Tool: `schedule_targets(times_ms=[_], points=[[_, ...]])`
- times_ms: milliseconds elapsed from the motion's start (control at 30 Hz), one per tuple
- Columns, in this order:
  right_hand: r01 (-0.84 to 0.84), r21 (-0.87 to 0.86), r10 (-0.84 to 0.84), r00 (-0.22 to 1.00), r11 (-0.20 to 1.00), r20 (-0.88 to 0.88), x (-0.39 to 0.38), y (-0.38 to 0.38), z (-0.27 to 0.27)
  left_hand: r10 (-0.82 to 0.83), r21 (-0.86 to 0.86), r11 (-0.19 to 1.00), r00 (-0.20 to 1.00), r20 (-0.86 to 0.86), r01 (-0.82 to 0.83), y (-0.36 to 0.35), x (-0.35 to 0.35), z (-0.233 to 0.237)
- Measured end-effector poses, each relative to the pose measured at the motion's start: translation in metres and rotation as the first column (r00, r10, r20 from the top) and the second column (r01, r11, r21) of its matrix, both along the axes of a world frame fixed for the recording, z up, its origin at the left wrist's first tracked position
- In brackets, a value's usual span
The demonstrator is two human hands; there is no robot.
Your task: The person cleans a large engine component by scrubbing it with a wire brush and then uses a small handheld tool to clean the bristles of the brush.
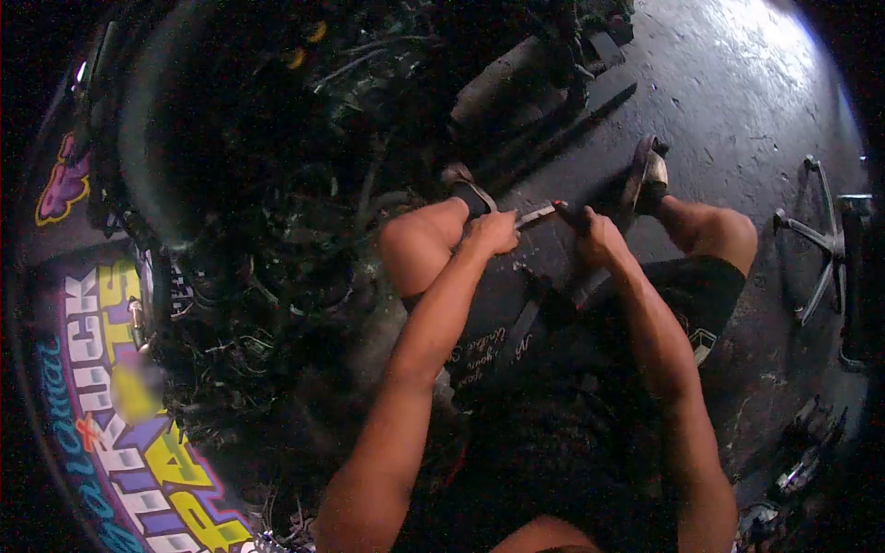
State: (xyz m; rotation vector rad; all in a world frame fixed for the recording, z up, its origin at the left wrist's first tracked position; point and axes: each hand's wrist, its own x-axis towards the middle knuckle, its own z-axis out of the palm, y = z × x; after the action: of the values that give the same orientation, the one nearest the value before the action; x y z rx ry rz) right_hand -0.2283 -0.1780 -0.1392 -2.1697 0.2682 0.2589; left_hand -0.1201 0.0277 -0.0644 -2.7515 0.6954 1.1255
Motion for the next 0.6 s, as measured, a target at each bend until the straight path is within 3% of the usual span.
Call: schedule_targets(times_ms=[133, 333, 400, 433, 500, 567, 600], points=[[-0.016, -0.021, 0.015, 0.999, 1.0, -0.044, -0.002, 0.001, -0.002, 0.005, -0.018, 1.0, 1.0, 0.002, -0.005, 0.001, -0.001, -0.001], [0.013, -0.037, -0.011, 0.999, 0.999, 0.05, -0.004, -0.002, 0.013, -0.041, 0.033, 0.999, 0.998, -0.037, 0.042, 0.0, 0.0, -0.008], [0.03, 0.149, -0.011, 0.992, 0.988, -0.124, 0.004, -0.009, 0.03, -0.058, 0.056, 0.997, 0.997, -0.058, 0.061, -0.009, 0.001, 0.005], [0.024, 0.148, -0.006, 0.992, 0.989, -0.123, 0.01, -0.011, 0.045, -0.126, 0.066, 0.989, 0.988, -0.093, 0.132, -0.019, 0.0, 0.024], [0.17, 0.611, -0.152, 0.985, 0.773, -0.081, 0.022, -0.006, 0.078, -0.191, 0.076, 0.976, 0.972, -0.139, 0.202, -0.025, 0.004, 0.036], [0.132, 0.684, -0.16, 0.987, 0.717, -0.022, 0.041, 0.006, 0.093, -0.311, 0.146, 0.922, 0.912, -0.268, 0.358, -0.03, 0.014, 0.029], [0.166, 0.738, -0.193, 0.98, 0.654, -0.05, 0.054, 0.012, 0.099, -0.308, 0.136, 0.926, 0.912, -0.273, 0.353, -0.03, 0.015, 0.021]])
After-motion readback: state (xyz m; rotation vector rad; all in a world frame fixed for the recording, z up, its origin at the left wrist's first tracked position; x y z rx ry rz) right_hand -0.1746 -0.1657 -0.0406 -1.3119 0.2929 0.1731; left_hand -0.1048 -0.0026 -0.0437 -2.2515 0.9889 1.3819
